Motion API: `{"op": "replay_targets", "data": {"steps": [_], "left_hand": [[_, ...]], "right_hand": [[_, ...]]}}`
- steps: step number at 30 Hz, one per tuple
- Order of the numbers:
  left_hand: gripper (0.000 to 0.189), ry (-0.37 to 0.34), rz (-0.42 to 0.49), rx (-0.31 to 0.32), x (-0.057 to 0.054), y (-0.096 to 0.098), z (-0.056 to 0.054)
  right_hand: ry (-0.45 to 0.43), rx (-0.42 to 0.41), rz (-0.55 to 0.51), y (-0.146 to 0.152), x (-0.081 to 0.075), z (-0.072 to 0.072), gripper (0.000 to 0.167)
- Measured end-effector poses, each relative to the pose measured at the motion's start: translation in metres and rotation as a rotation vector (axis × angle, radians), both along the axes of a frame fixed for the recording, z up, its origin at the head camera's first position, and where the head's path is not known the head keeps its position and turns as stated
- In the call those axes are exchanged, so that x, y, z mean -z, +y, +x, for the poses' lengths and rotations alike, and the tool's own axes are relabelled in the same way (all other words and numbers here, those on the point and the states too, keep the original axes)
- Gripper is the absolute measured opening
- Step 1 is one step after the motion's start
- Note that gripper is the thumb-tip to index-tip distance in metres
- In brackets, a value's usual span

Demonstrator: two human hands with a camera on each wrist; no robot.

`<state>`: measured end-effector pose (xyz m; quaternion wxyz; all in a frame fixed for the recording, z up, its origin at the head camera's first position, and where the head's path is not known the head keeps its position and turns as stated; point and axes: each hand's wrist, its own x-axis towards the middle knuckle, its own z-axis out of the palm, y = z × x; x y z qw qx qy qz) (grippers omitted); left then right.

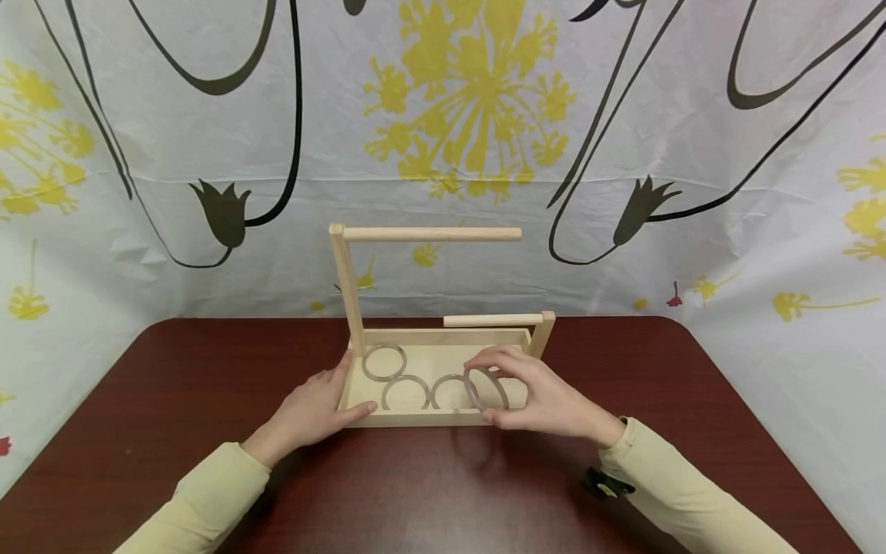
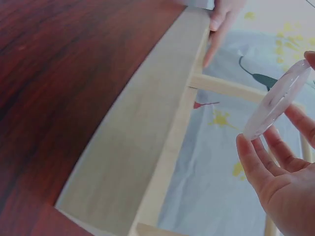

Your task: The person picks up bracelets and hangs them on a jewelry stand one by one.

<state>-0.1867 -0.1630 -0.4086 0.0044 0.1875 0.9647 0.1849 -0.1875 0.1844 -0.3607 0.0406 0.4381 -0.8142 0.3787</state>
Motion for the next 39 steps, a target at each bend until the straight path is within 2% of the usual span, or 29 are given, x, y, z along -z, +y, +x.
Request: {"op": "replay_targets", "data": {"steps": [14, 22, 27, 32, 36, 39], "left_hand": [[0.097, 0.004, 0.015, 0.002, -0.002, -0.002, 0.000], [0.096, -0.030, 0.086, 0.020, -0.002, -0.002, -0.001], [0.098, -0.062, 0.117, 0.022, -0.001, -0.003, -0.002], [0.100, -0.087, 0.120, 0.058, -0.005, -0.004, -0.005], [0.101, -0.120, 0.102, 0.073, -0.009, -0.006, -0.007], [0.103, -0.118, 0.072, 0.068, -0.010, -0.006, -0.009]], "right_hand": [[0.001, 0.022, -0.076, 0.001, -0.030, 0.004, 0.056], [0.034, 0.066, -0.077, 0.002, -0.063, 0.018, 0.051], [0.060, 0.087, -0.075, 0.012, -0.055, 0.010, 0.054], [0.059, 0.112, -0.057, 0.025, -0.043, 0.001, 0.057], [0.058, 0.116, -0.056, 0.031, -0.040, -0.001, 0.057], [0.047, 0.115, -0.071, 0.034, -0.040, 0.000, 0.056]]}}
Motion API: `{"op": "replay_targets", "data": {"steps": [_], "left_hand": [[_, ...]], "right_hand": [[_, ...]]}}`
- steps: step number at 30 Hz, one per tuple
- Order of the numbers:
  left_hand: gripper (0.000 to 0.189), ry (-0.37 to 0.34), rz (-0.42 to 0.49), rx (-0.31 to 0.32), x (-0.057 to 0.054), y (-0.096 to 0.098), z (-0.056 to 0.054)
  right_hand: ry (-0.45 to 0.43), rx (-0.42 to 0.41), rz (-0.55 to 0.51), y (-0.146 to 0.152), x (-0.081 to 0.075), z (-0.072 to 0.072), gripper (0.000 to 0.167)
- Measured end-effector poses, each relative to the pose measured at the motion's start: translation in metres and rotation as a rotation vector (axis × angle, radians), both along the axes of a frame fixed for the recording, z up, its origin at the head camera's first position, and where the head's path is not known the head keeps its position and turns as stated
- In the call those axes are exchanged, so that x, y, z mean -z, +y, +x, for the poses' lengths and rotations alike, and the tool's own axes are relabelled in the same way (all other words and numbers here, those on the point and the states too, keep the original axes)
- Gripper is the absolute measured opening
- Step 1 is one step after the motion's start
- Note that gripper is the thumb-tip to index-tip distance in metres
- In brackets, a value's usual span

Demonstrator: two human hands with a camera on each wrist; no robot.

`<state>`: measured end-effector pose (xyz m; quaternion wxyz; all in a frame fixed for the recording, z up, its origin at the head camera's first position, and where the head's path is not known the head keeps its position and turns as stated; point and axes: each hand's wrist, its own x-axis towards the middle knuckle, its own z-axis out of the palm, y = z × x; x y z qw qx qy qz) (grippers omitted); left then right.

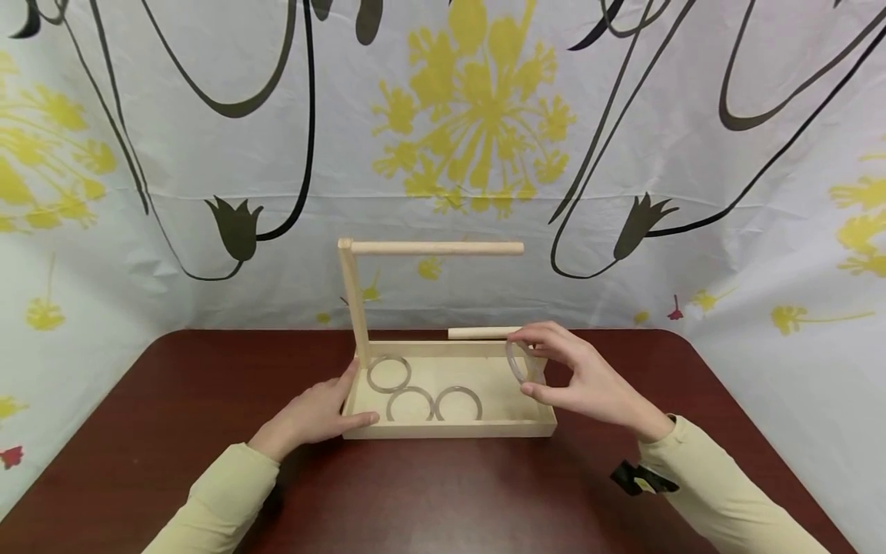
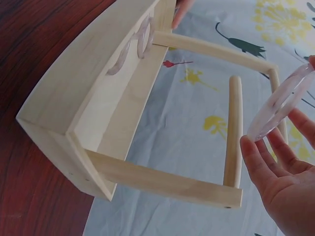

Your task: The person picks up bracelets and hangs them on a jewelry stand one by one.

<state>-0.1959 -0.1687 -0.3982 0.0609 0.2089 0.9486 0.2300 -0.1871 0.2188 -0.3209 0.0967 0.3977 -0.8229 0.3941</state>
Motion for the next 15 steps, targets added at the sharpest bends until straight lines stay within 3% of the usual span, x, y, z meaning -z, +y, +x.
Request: {"op": "replay_targets", "data": {"steps": [9, 15], "left_hand": [[0.106, 0.152, -0.140, -0.066, 0.009, 0.005, -0.004], [0.107, 0.170, -0.189, -0.087, 0.010, 0.008, -0.005]], "right_hand": [[-0.012, -0.024, -0.070, 0.003, 0.001, 0.000, 0.058], [-0.050, -0.012, -0.083, 0.005, 0.000, 0.000, 0.056]]}}
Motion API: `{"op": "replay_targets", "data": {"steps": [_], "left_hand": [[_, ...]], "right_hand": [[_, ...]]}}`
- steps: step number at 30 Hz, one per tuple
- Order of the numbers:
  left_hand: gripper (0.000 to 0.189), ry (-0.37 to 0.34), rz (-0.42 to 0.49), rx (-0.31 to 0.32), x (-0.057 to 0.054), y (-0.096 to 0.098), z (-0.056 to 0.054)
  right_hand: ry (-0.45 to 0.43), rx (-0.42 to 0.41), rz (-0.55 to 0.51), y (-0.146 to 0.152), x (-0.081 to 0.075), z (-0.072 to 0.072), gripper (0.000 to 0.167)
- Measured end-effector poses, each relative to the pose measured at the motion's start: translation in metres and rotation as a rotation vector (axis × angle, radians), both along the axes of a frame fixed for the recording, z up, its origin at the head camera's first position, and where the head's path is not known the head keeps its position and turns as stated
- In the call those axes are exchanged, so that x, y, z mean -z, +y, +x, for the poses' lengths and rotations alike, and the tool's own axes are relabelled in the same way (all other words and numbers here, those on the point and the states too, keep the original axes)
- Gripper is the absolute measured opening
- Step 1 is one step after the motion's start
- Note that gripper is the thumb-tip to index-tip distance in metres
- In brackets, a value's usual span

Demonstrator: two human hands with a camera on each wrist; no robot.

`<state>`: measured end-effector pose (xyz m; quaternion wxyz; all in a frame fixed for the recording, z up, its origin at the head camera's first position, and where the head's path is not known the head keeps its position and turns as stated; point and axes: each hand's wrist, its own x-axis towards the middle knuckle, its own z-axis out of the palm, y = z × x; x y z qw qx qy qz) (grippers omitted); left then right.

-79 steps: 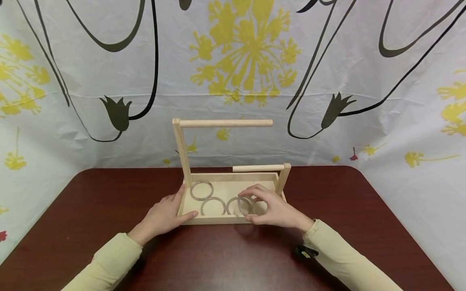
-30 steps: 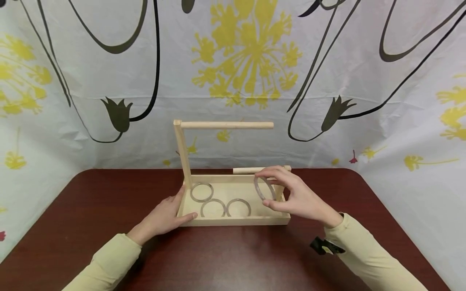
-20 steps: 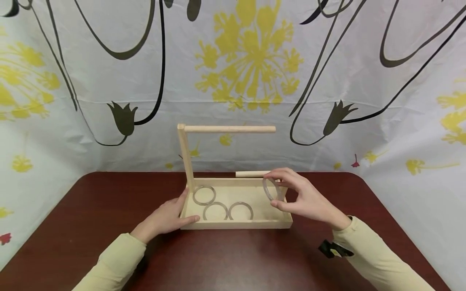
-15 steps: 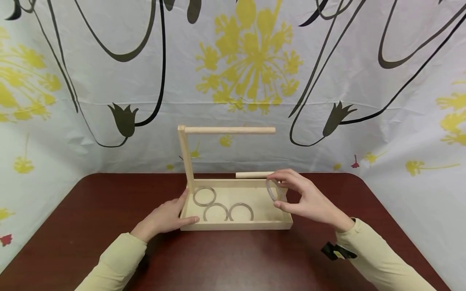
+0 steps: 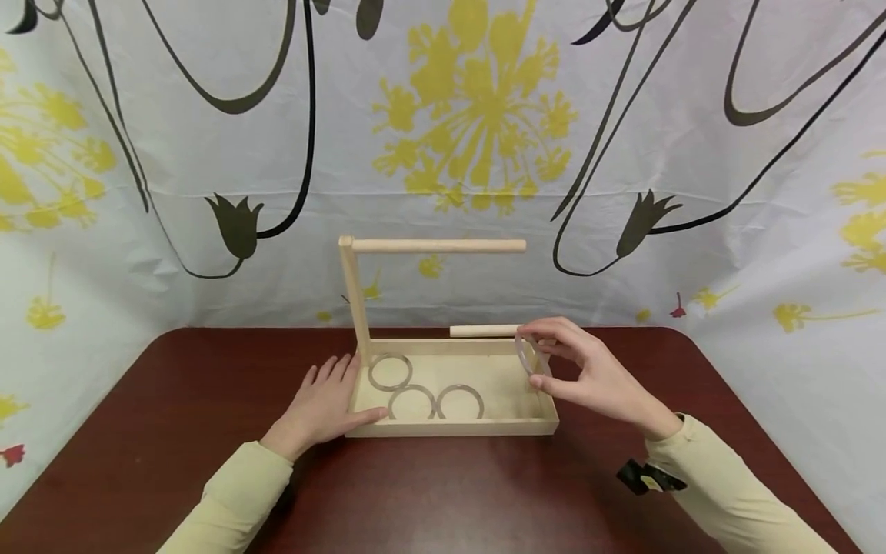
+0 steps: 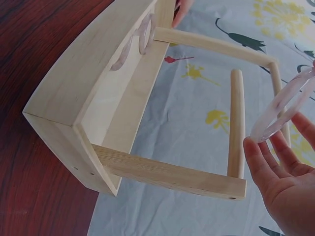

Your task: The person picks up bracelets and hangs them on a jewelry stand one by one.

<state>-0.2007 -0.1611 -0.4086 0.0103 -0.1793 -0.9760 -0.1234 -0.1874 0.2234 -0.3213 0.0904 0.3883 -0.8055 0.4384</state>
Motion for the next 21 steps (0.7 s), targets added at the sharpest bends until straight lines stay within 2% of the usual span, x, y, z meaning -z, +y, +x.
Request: {"op": "replay_targets", "data": {"steps": [6, 14, 21], "left_hand": [[0.109, -0.044, 0.018, 0.005, 0.000, 0.000, -0.001], [0.113, -0.150, 0.113, 0.032, -0.003, -0.002, -0.003], [0.112, -0.153, 0.152, 0.062, 0.001, -0.003, -0.005]], "right_hand": [[-0.002, -0.016, -0.035, 0.002, -0.001, -0.003, 0.057], [-0.007, -0.019, -0.093, 0.005, -0.008, -0.007, 0.058], [-0.030, 0.013, -0.112, 0.004, -0.013, -0.009, 0.058]]}}
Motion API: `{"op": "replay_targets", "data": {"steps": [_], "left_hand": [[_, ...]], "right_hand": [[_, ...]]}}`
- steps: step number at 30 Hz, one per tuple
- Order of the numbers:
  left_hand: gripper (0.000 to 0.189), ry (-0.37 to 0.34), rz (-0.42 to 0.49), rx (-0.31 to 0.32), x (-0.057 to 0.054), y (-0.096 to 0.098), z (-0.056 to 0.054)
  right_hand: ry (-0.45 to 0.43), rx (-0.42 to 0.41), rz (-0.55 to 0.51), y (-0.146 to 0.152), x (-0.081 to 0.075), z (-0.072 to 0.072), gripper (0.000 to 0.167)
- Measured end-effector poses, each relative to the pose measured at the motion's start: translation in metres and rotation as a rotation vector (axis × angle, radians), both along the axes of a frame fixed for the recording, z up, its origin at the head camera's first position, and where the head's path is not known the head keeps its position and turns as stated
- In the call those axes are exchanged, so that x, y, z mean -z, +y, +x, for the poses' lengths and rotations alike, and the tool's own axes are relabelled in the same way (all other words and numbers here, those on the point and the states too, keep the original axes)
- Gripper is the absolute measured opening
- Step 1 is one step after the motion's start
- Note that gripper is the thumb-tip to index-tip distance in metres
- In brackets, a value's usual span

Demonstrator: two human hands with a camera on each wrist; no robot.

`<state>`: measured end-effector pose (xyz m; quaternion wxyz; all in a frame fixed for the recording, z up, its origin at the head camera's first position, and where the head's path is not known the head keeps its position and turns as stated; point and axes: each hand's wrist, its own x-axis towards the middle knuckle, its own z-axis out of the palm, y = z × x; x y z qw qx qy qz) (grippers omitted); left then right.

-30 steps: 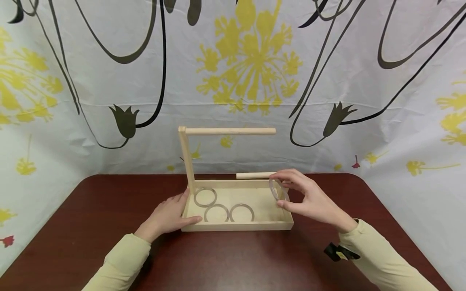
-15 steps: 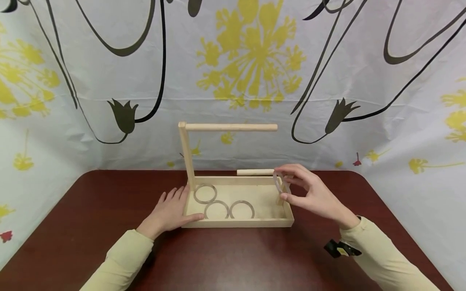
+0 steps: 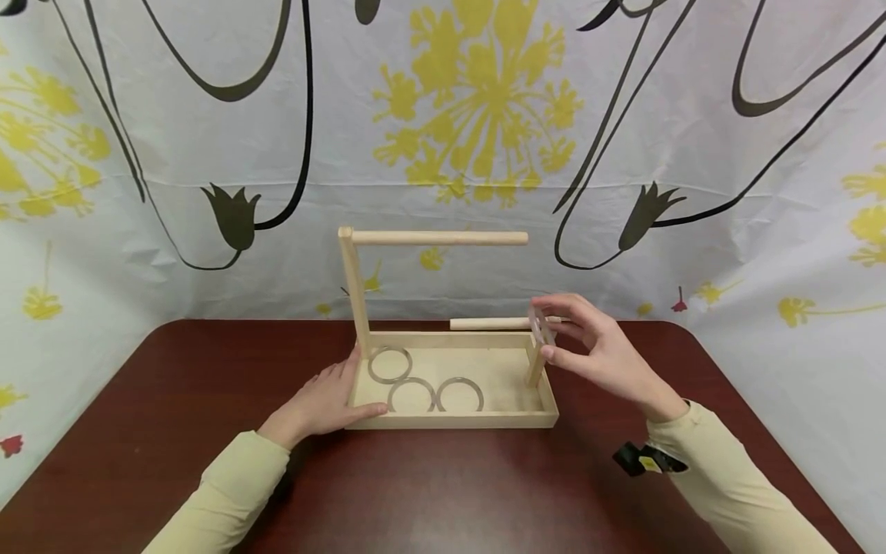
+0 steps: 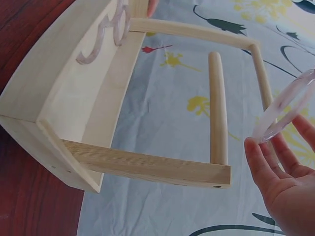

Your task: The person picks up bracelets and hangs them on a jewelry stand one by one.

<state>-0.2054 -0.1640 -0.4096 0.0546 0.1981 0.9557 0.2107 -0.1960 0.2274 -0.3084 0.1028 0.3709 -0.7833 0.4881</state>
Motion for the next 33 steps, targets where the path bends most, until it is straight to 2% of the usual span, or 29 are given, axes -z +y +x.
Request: {"op": "replay_targets", "data": {"steps": [7, 17, 20, 28, 33], "left_hand": [[0.111, -0.031, 0.019, -0.008, -0.001, 0.000, 0.001], [0.110, -0.076, 0.040, -0.013, -0.003, 0.000, 0.001], [0.111, -0.088, 0.040, -0.016, -0.003, 0.001, 0.001], [0.113, -0.095, 0.044, -0.023, -0.001, 0.000, 0.000], [0.115, -0.082, 0.031, -0.017, 0.000, 0.000, 0.000]], "right_hand": [[-0.014, 0.020, -0.037, 0.000, -0.005, -0.006, 0.055], [-0.108, 0.063, -0.174, -0.002, -0.014, -0.017, 0.053], [-0.101, 0.091, -0.189, -0.001, -0.015, -0.022, 0.050], [-0.062, 0.099, -0.255, -0.006, -0.023, -0.039, 0.050], [-0.061, 0.143, -0.246, -0.014, -0.028, -0.048, 0.051]]}}
